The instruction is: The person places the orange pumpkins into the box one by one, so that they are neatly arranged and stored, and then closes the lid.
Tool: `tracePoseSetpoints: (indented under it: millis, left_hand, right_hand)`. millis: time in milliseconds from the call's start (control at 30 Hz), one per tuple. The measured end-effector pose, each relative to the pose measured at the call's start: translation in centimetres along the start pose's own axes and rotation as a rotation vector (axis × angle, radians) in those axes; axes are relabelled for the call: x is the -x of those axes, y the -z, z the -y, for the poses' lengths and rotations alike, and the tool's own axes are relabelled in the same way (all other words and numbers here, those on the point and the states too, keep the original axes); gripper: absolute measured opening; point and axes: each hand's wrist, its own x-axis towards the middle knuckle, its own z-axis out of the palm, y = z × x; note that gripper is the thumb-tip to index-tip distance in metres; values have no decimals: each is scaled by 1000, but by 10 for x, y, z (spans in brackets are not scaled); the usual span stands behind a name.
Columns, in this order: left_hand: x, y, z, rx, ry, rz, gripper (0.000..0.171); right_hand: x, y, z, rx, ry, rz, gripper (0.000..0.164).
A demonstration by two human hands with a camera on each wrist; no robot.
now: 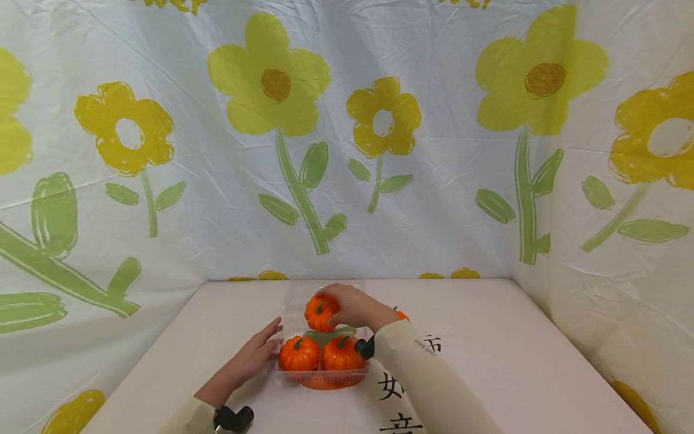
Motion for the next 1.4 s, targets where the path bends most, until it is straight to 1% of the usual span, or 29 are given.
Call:
tracePoseSetpoints:
  millis: [167,367,500,767,1033,1400]
  left_hand:
    - [0,0,1,4,2,3,56]
    - [0,0,1,14,-1,11,56]
    - [0,0,2,12,-9,8,56]
    - [0,1,2,11,-4,19,56]
    - [-1,1,4,10,-17,19,56]
    - [0,1,1,21,4,24,57]
  right_hand:
    - [-3,-3,5,14,18,-4,57]
    - [-8,-10,8,71,0,-8,56]
    - [-10,-12,12,83,-3,-9,56]
    - [-15,-15,17,111,-3,7,58]
    - [-23,-22,17,184,2,30,58]
    - [-24,-26,22,216,16,40,59]
